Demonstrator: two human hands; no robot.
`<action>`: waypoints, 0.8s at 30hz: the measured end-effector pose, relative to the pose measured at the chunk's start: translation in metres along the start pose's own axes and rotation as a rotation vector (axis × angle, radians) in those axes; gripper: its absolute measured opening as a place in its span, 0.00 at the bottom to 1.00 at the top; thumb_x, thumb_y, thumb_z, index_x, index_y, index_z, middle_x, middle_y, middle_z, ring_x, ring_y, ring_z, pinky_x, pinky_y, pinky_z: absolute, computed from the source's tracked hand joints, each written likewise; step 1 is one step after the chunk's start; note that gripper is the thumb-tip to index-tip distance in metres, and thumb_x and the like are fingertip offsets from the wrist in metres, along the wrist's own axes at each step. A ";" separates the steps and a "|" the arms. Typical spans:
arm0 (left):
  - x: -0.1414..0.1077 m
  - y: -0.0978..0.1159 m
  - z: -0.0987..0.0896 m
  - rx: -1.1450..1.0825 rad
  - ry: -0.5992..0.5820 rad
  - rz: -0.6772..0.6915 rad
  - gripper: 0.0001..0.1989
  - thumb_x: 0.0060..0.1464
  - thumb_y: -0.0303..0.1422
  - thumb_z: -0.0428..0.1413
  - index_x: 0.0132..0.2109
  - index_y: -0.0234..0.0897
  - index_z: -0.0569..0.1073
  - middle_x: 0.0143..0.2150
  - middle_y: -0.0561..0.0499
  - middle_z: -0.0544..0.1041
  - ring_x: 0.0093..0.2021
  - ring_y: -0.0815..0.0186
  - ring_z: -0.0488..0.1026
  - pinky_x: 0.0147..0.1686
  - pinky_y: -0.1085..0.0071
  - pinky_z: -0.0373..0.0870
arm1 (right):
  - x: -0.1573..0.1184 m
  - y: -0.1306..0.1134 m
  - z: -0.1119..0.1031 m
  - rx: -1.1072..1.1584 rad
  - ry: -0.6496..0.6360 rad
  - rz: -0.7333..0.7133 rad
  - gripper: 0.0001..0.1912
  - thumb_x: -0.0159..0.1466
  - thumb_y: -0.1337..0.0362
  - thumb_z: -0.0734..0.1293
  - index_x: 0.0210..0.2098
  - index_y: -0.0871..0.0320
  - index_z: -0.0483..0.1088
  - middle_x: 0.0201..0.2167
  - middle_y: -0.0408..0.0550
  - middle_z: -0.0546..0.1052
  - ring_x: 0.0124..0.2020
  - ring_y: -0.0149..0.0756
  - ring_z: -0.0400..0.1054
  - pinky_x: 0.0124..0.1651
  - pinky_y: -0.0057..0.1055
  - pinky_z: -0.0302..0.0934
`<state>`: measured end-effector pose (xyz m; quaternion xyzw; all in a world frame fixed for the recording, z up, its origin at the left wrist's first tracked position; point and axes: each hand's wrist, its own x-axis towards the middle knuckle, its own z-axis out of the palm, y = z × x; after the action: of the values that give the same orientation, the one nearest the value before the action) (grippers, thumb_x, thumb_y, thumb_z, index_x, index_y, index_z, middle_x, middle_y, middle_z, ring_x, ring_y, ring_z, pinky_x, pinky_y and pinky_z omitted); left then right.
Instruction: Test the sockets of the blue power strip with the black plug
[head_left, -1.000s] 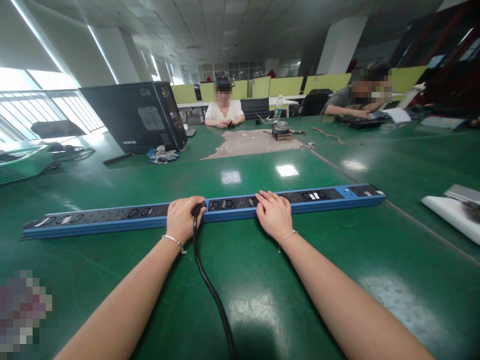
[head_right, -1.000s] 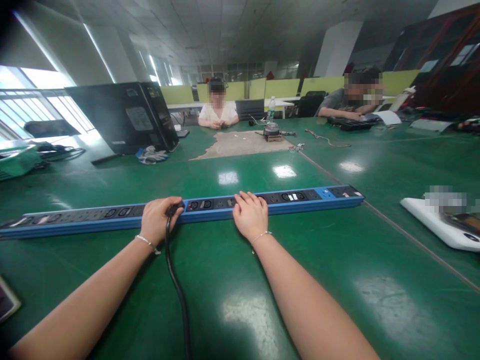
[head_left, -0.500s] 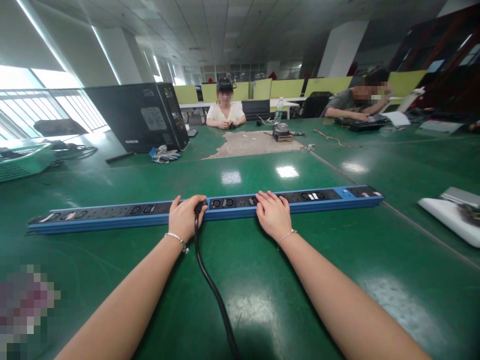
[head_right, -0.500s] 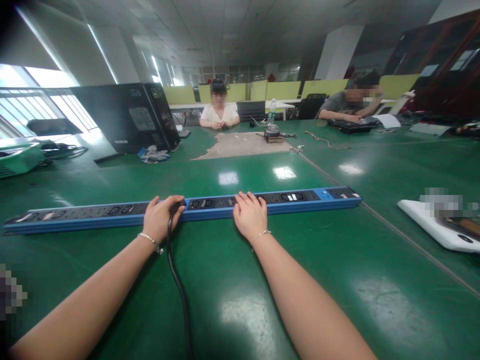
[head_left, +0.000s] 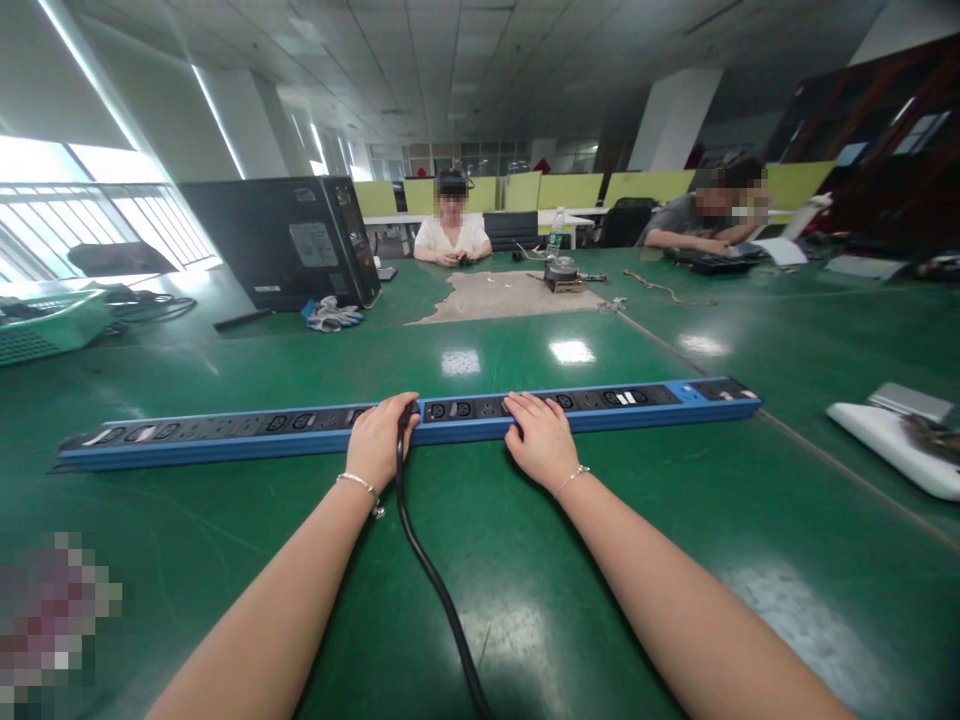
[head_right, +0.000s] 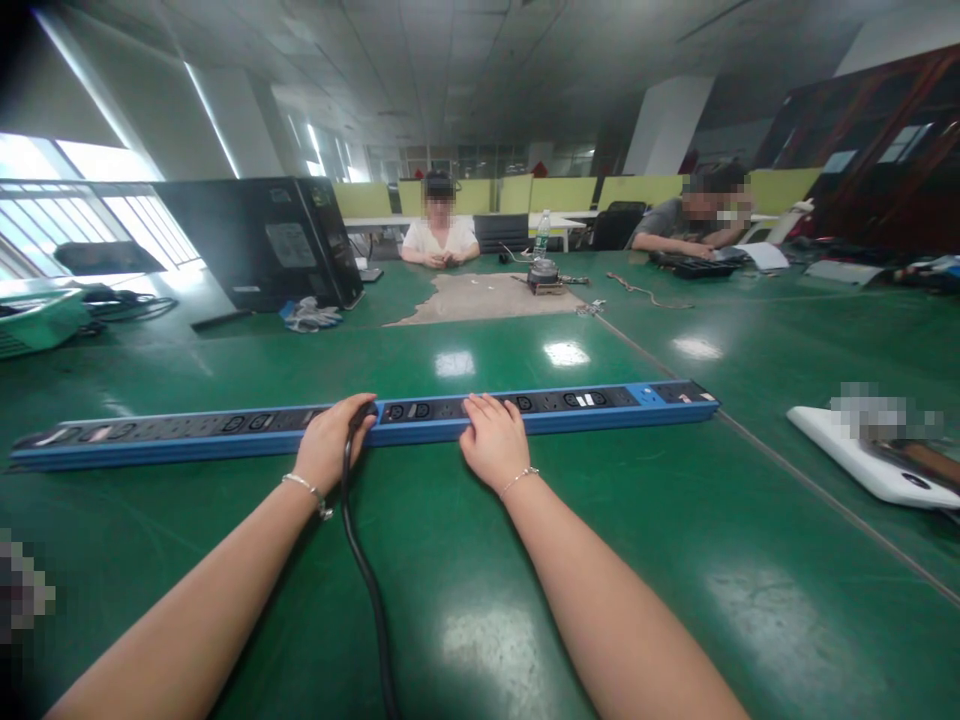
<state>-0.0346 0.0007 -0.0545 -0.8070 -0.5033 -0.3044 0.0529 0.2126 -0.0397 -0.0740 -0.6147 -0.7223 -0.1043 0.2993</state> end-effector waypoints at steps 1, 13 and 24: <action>0.000 -0.001 0.000 -0.001 -0.005 0.005 0.18 0.58 0.38 0.45 0.52 0.39 0.66 0.48 0.45 0.75 0.48 0.60 0.72 0.49 0.64 0.64 | 0.000 0.000 0.000 0.001 0.002 0.003 0.21 0.58 0.68 0.57 0.51 0.56 0.68 0.54 0.46 0.70 0.57 0.36 0.59 0.60 0.40 0.44; 0.000 -0.003 0.005 -0.095 0.075 -0.038 0.16 0.58 0.37 0.45 0.50 0.39 0.69 0.46 0.46 0.76 0.46 0.60 0.73 0.51 0.60 0.62 | 0.000 0.000 0.001 -0.012 -0.013 0.025 0.25 0.56 0.69 0.58 0.53 0.54 0.66 0.56 0.44 0.68 0.57 0.35 0.58 0.61 0.39 0.43; 0.016 -0.025 -0.061 -0.179 0.405 -0.303 0.17 0.55 0.38 0.48 0.51 0.42 0.69 0.48 0.50 0.74 0.45 0.64 0.72 0.48 0.67 0.66 | -0.001 0.003 0.002 -0.033 -0.007 -0.001 0.26 0.56 0.69 0.58 0.55 0.53 0.65 0.56 0.44 0.67 0.58 0.36 0.57 0.60 0.40 0.44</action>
<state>-0.0774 0.0012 -0.0019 -0.6465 -0.5687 -0.5073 0.0348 0.2145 -0.0388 -0.0763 -0.6195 -0.7218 -0.1142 0.2867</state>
